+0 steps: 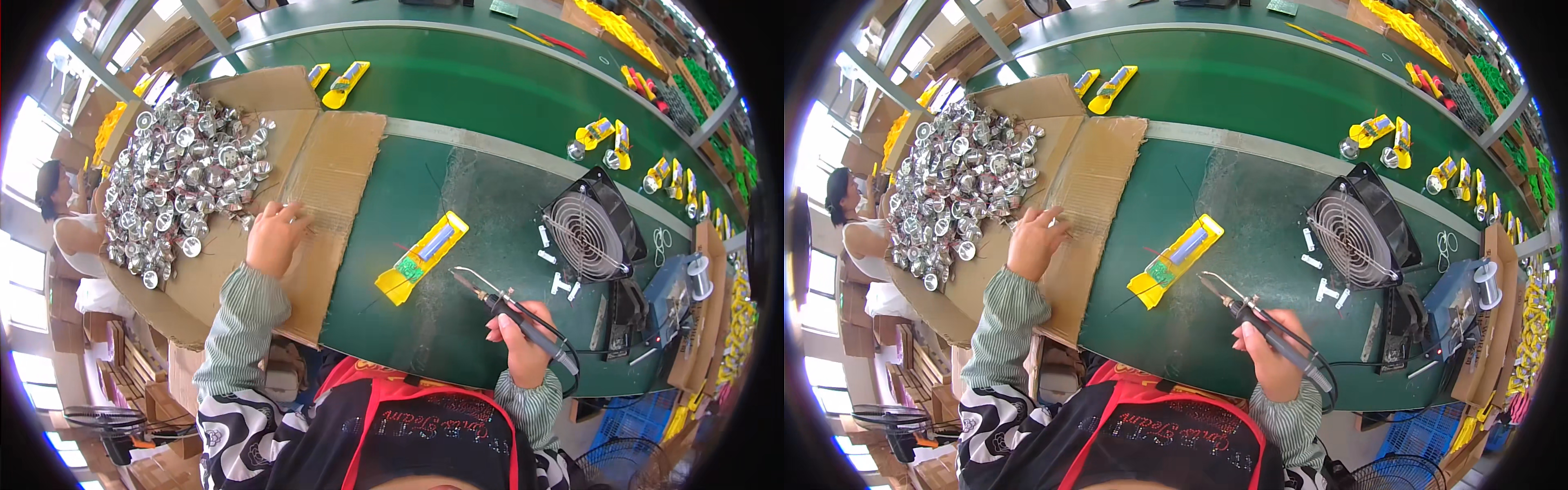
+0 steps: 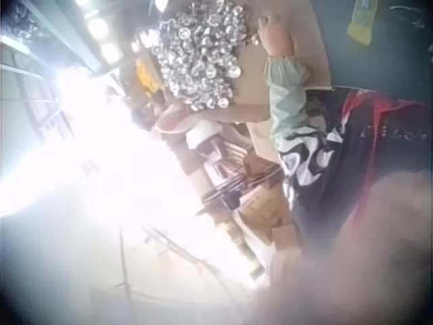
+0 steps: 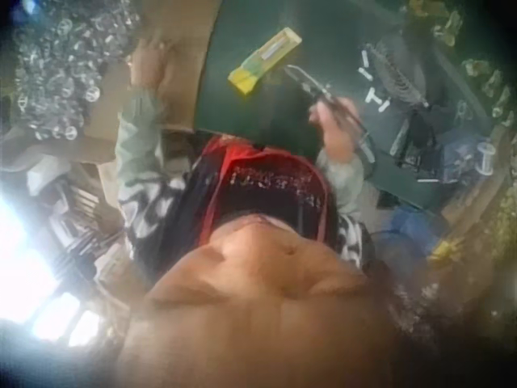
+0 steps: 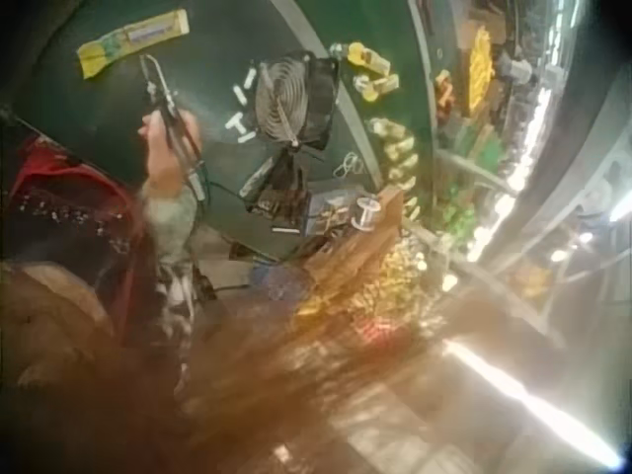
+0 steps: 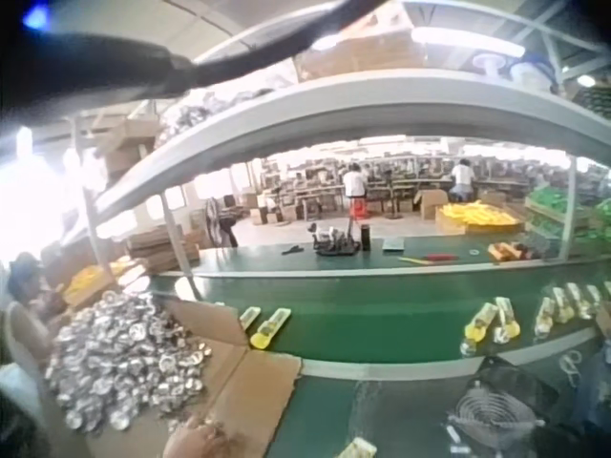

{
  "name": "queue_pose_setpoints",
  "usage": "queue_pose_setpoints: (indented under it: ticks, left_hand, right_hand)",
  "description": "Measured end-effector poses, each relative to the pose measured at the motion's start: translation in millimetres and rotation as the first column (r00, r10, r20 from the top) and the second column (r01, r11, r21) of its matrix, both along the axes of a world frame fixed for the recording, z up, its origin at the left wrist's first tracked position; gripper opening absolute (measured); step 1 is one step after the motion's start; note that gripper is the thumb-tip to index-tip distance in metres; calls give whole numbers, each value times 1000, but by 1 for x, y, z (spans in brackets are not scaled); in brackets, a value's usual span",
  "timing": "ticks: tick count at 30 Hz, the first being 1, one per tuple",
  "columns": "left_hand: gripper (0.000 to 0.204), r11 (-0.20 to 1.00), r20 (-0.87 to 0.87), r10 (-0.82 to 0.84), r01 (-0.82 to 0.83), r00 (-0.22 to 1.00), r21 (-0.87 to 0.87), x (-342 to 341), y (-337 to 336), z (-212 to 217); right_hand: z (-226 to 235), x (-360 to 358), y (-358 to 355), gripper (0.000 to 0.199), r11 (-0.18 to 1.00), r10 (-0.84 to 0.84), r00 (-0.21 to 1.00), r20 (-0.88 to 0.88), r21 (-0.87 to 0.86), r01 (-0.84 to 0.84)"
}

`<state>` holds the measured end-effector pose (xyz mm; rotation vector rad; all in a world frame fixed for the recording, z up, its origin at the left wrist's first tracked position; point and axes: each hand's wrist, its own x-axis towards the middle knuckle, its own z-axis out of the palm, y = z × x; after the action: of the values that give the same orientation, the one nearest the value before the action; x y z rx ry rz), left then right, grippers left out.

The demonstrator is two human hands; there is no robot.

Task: The person solders wire connections from reflectors to circuit boards inside flashlight housings using a soldering iron, then places the assembled units onto a conveyor belt.

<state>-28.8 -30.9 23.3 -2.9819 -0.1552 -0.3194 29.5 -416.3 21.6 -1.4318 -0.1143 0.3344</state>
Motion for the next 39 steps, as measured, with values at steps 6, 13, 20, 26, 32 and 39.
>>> queue_pose_setpoints:
  ticks: [6, 13, 20, 26, 32, 39]
  left_hand:
    - [9, 927, 75, -78, 100, 994, -362, 7, -6, -13]
    - [13, 739, 46, 22, 15, 999, -674, 15, -76, -10]
    - [8, 641, 13, -27, 27, 1000, -767, 13, -109, -17]
    - [8, 601, -26, -27, -5, 999, -800, 12, -119, -23]
    - [8, 630, -8, -41, 19, 999, -776, 13, -119, -26]
    - [9, 667, 22, -48, 49, 999, -744, 14, -123, -26]
  right_hand:
    - [-1, 0, -1, 16, 998, 63, 998, 22, -9, -63]
    - [1, 3, 11, 17, 994, 109, 994, 23, -14, -108]
    - [-2, 11, 22, 16, 982, 187, 982, 26, -15, -187]
    - [-13, 16, 29, 15, 966, 259, 966, -1, 19, -259]
    - [-20, 20, 33, 14, 960, 279, 960, -25, 18, -278]
    - [-21, 22, 35, 12, 958, 288, 955, -68, 31, -286]
